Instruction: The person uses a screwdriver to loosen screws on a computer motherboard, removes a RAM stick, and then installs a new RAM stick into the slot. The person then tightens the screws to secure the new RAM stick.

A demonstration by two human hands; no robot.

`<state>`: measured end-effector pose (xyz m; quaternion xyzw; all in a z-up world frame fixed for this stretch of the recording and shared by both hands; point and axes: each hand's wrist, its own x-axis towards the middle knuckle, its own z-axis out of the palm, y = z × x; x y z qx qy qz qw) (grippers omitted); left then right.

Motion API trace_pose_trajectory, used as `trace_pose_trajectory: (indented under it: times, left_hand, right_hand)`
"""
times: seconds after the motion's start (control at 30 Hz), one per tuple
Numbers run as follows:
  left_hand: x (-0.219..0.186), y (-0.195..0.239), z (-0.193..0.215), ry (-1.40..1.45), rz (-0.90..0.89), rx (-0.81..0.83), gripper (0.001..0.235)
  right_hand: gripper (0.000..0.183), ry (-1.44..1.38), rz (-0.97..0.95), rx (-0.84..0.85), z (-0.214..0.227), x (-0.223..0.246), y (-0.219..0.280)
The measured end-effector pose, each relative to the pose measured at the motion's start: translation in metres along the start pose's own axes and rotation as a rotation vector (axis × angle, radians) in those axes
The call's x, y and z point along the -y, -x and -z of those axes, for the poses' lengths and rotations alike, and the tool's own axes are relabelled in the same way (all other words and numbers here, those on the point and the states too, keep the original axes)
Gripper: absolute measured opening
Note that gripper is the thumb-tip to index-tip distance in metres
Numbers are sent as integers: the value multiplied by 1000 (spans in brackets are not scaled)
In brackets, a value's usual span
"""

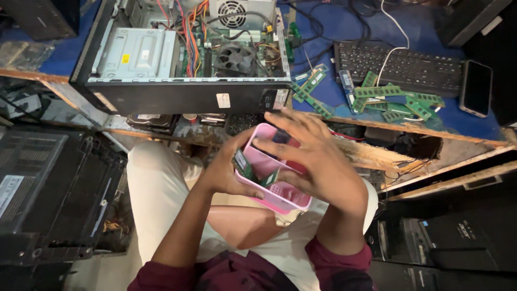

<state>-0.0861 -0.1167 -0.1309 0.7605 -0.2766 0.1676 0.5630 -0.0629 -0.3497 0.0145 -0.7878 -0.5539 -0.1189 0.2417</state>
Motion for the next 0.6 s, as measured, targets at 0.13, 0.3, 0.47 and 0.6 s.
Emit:
trace_pose_trajectory:
  times: [0.13,0.3,0.47,0.6]
  left_hand:
    - [7,2,-1,-21,-73,79,120]
    - [15,2,-1,-90,-129,178,111]
    - [13,4,-1,50,-55,124,117]
    - [10,3,2,200,-35,81,121]
  right_hand:
    - [66,17,-40,-34,-10,7,-4]
    - [56,-4,32,46,-19,9,-9]
    - [31,-80,103,73,-16,1,-5]
    - [26,-246,97,58,-6,-17,14]
